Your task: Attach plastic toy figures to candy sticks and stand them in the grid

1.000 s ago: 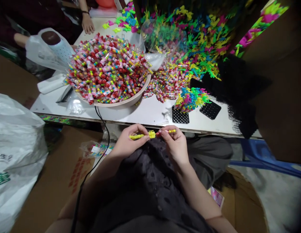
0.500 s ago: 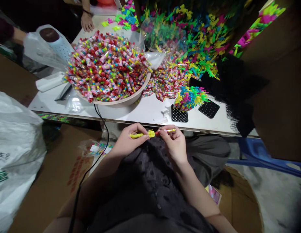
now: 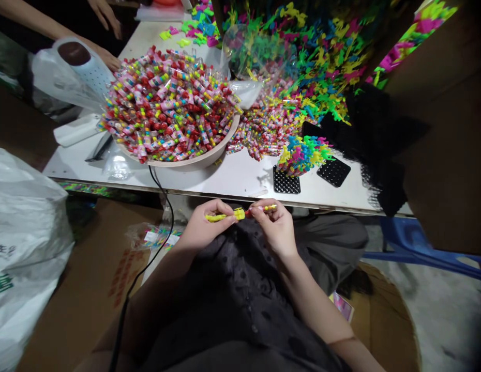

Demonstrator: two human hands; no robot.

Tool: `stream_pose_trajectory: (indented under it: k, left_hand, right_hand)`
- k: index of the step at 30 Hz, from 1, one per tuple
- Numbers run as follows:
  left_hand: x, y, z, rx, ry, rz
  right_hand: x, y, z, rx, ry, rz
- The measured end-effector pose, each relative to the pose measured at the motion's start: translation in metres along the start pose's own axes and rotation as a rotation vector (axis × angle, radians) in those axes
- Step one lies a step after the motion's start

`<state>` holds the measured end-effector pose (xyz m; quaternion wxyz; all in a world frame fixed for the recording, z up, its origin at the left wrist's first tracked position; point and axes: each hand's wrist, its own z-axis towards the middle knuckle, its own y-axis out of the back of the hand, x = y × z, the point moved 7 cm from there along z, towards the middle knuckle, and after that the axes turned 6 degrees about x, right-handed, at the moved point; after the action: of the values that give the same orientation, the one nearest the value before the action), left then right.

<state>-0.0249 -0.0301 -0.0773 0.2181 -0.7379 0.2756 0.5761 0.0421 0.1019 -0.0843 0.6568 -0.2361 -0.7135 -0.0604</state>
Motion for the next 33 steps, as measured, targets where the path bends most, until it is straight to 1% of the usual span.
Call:
stream_pose_trajectory:
  k: [7,14,19,22,25,28,31,33]
  left_hand:
    - [0.0,0.001,0.001,-0.005,0.024,0.001]
    - [0.007,0.0,0.001,0.015,0.046,-0.014]
    - [0.01,-0.002,0.002,0.025,0.067,0.004]
    - [0.008,-0.004,0.005,0.045,0.065,0.05]
    - [0.012,-0.01,0.009,0.136,0.104,0.074]
    - [0.02,-0.016,0.012,0.267,0.2,0.046]
    - [0.026,-0.023,0.014,0.426,0.268,-0.003]
    - [0.024,-0.03,0.017,0.558,0.249,-0.056]
  right_hand:
    - [-0.001,0.001,0.001,0.003,-0.008,-0.041]
    - [-0.008,0.003,0.0,0.035,-0.023,-0.027]
    - [-0.009,0.003,0.001,0.025,-0.034,-0.031]
    - [-0.012,0.006,0.004,0.071,-0.053,-0.033]
    - [-0.017,0.015,0.008,0.178,-0.109,-0.096]
    - [-0.018,0.025,0.007,0.312,-0.131,-0.272]
    - [-0.009,0.031,0.003,0.461,-0.042,-0.494]
    - [0.0,0.037,0.0,0.499,0.055,-0.644]
